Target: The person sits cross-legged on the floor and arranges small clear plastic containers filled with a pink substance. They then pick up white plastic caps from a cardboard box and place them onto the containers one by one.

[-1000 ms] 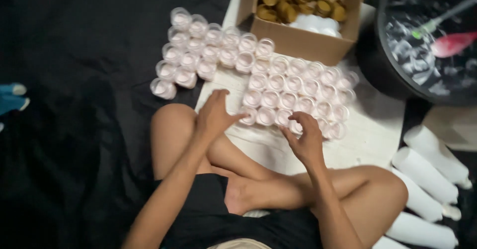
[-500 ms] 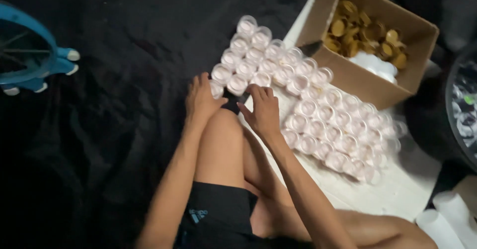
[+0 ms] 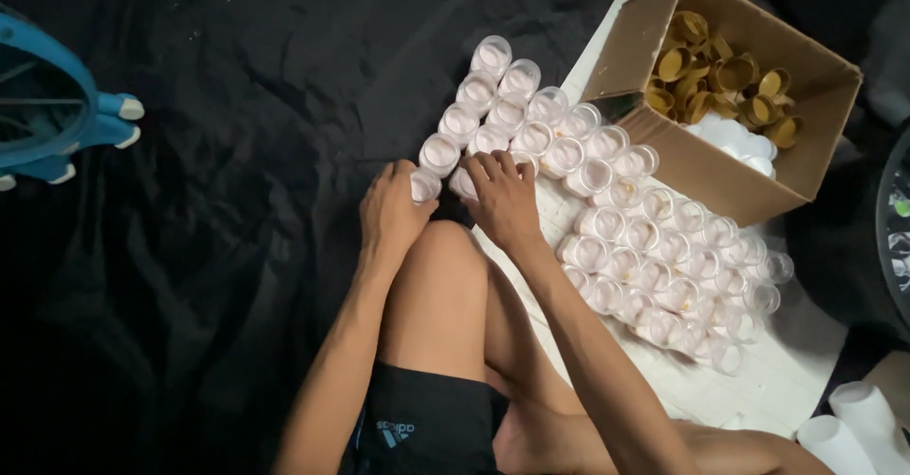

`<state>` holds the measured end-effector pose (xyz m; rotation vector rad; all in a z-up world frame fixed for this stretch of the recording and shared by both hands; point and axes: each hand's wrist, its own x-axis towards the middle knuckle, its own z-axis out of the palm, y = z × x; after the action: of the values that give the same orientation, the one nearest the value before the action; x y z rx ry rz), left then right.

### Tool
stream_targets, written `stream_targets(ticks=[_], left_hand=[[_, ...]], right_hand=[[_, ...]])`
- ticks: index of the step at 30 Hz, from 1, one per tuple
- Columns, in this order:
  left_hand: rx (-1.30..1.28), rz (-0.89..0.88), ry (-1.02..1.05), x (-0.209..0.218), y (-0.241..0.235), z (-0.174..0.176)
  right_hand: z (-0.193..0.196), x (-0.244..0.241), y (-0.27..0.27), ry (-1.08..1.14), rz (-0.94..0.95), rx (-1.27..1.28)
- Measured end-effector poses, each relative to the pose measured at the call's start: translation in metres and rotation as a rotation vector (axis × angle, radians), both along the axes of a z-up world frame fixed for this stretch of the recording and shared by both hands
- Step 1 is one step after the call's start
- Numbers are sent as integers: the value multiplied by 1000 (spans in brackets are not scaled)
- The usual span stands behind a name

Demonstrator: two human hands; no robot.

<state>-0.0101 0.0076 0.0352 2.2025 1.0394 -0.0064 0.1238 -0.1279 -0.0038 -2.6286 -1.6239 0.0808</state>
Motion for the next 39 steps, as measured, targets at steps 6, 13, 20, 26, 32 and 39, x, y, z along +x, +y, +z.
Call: stream_targets(ticks=[6, 13, 20, 26, 32, 39], left_hand=[[22, -72, 53, -1, -7, 20], [-1, -165, 71, 15, -46, 61], [34, -413, 96, 49, -112, 28], [67, -501, -5, 73, -140, -17], [-74, -451, -71, 90, -143, -25], [-135, -450, -115, 89, -145, -39]], right_hand=[[3, -7, -40, 45, 31, 67], [26, 14, -114, 275, -89, 179], [21, 69, -146, 147, -133, 91], [9, 78, -143, 135, -70, 26], [20, 71, -151, 135, -102, 74], [9, 76, -165, 208, -155, 280]])
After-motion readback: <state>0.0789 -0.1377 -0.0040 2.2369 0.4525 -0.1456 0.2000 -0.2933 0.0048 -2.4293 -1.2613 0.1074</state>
